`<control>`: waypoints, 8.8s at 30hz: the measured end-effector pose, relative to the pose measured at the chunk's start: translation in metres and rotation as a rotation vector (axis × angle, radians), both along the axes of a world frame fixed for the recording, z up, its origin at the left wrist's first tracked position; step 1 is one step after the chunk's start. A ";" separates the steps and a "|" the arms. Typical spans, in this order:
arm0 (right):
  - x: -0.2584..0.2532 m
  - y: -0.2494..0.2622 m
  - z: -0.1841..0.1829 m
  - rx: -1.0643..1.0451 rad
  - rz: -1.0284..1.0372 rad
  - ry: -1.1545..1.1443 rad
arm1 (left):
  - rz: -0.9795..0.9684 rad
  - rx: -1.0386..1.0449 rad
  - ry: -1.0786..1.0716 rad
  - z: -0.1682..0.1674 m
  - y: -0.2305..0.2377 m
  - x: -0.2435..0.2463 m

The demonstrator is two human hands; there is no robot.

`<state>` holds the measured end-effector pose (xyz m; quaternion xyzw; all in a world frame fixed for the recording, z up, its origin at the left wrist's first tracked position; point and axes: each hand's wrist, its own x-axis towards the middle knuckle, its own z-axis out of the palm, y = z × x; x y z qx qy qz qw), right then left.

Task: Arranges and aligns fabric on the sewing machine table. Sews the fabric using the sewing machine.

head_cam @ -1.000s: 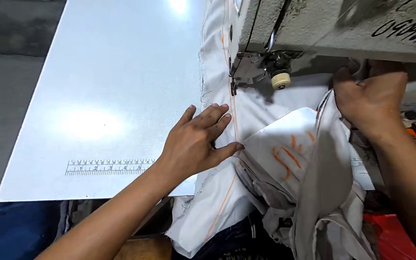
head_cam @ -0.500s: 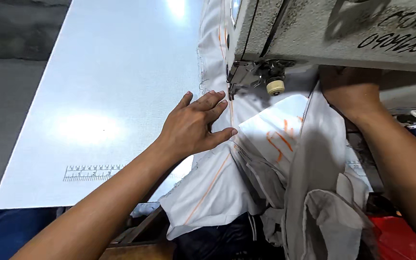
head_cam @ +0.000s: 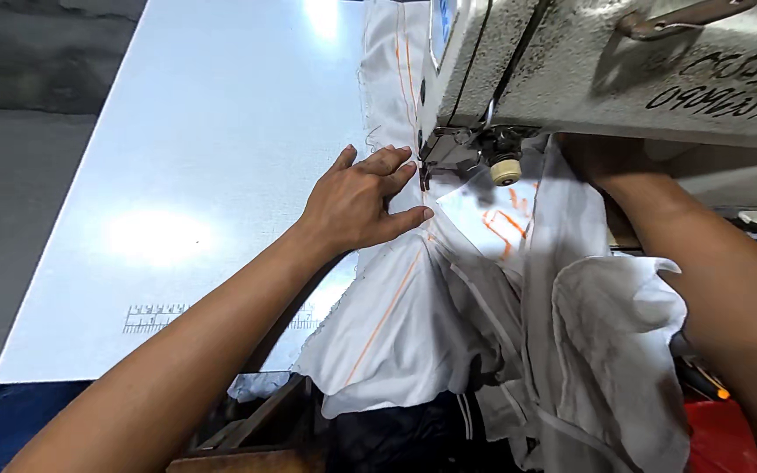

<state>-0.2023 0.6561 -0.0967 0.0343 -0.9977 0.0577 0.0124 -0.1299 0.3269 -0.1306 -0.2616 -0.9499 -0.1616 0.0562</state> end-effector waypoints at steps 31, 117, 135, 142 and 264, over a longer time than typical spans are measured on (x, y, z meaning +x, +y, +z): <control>0.125 0.016 0.064 -0.081 -0.324 0.111 | -0.098 -0.033 0.162 -0.005 0.018 0.080; 0.336 -0.049 -0.116 -1.300 -0.238 -0.354 | 0.497 0.834 -0.400 -0.087 -0.009 0.232; 0.338 -0.087 -0.056 -1.766 -0.338 0.168 | 0.278 1.141 -0.502 -0.014 0.051 0.270; 0.320 -0.012 0.008 -1.298 -0.238 0.327 | 0.602 1.646 -0.831 0.025 0.062 0.303; 0.100 -0.076 -0.014 0.029 0.812 0.116 | -0.309 -0.097 0.059 -0.003 -0.038 0.067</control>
